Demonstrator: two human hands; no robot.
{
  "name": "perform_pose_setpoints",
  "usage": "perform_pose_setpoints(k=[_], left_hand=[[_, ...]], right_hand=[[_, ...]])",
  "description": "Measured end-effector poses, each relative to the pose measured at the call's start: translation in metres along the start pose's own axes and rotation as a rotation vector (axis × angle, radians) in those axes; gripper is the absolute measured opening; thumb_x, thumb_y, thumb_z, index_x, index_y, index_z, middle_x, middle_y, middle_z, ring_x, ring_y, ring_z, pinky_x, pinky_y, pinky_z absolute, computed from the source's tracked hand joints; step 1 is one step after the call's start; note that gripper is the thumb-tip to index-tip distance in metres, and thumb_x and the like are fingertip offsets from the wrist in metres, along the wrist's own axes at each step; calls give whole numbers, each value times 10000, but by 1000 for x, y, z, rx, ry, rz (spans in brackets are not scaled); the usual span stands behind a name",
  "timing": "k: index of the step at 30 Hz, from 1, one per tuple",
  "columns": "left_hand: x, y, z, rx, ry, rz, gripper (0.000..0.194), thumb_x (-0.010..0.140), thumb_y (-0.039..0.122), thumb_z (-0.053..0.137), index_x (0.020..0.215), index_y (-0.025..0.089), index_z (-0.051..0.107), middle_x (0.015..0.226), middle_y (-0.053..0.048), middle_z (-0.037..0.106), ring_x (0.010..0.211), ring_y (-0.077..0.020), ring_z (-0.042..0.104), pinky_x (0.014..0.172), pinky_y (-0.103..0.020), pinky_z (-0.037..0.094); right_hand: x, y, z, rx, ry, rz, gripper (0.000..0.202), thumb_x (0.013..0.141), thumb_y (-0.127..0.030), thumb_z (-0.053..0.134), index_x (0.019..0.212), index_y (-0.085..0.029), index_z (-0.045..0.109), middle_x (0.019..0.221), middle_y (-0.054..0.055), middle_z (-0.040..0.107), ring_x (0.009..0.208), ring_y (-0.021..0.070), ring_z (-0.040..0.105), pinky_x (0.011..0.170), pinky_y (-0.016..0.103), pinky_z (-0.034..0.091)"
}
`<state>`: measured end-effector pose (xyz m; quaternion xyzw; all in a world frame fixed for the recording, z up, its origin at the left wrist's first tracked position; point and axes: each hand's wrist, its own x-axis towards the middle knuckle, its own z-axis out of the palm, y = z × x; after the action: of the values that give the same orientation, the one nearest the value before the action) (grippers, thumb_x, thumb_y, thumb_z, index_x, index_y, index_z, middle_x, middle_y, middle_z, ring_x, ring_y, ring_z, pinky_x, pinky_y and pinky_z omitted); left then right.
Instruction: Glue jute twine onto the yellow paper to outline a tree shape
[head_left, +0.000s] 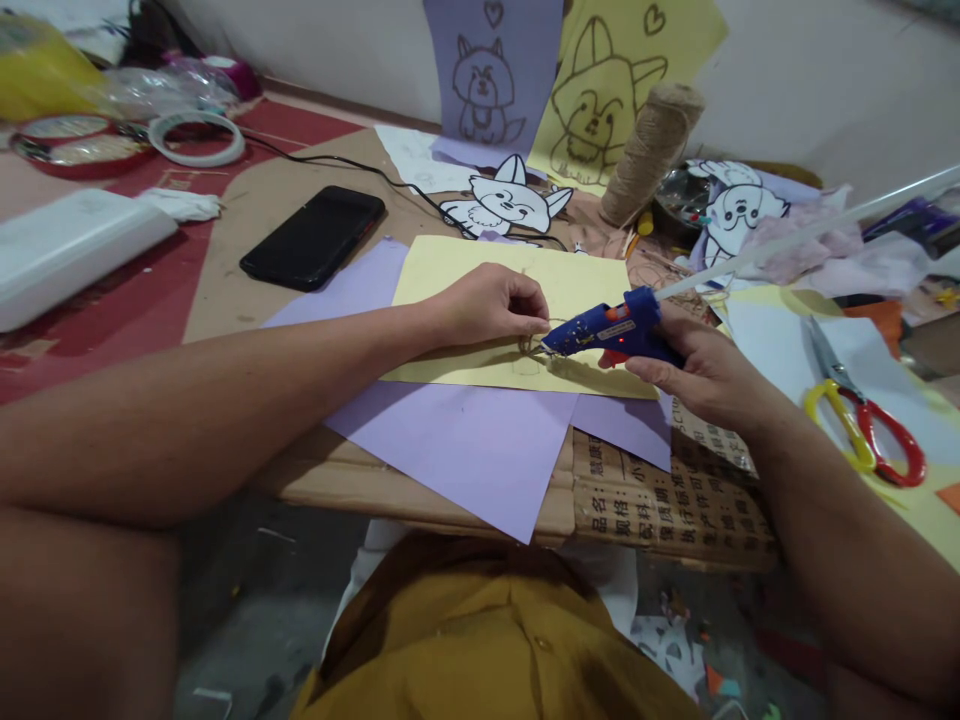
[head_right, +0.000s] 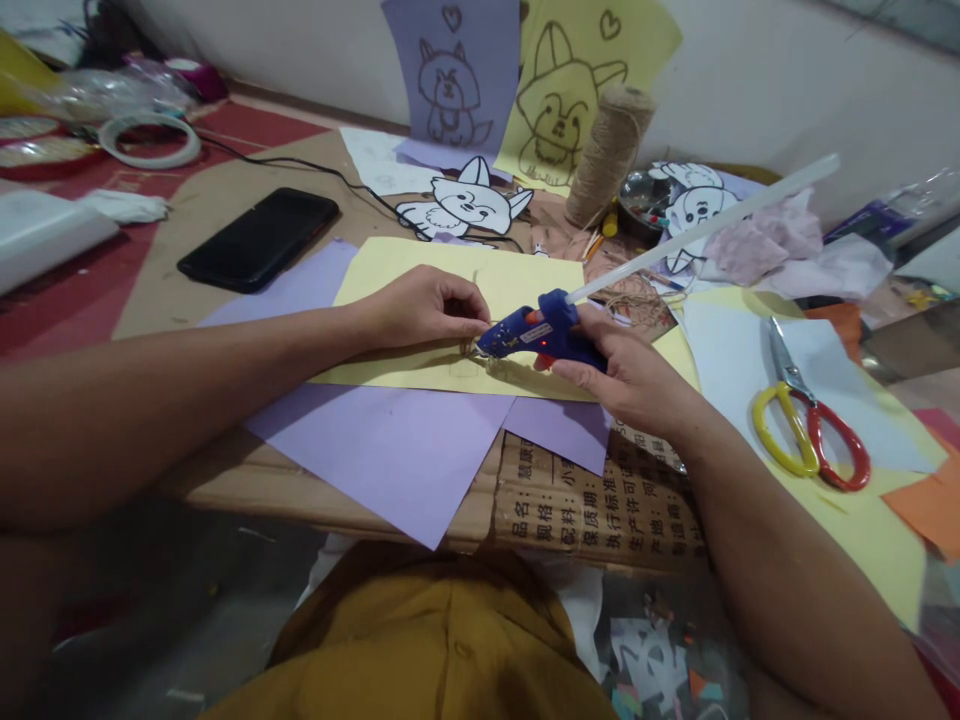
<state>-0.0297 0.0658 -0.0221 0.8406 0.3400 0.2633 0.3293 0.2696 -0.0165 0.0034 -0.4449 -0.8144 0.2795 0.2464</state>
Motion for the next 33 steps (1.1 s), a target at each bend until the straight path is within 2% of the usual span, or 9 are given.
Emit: perform_pose_setpoints(k=[3,8,17,33], left_hand=[[0,-1,0,-4,0,1,59,839,187,789,860,147,827,773,-33,787,685,-130,649,674,-278,446],[1,-2,1,-1,4,9,74,834,198,781,862,147,827,772,-33,789,687,-130,652,665,-275,447],[1,-3,1,-1,6,13,72,823,207,787,847,151,825,758,-27,787,668,-122,647,655,-267,448],[1,-2,1,8,8,21,64,829,205,791,849,153,822,764,-26,789,670,-127,655,657,-275,448]], right_hand=[[1,-3,1,0,-3,-13,529,995,-483,697,1482,-294,611,1395,81,728,1287,358,693,1163,590,546],[2,-7,2,-57,17,-24,519,990,-452,682,1473,-273,620,1388,92,740,1274,372,701,1140,608,560],[1,-6,-1,-112,25,-82,473,997,-417,668,1444,-275,611,1339,93,742,1221,351,708,1071,568,590],[0,-11,-1,-161,23,-48,449,992,-448,638,1396,-253,631,1274,102,743,1168,362,707,1018,574,608]])
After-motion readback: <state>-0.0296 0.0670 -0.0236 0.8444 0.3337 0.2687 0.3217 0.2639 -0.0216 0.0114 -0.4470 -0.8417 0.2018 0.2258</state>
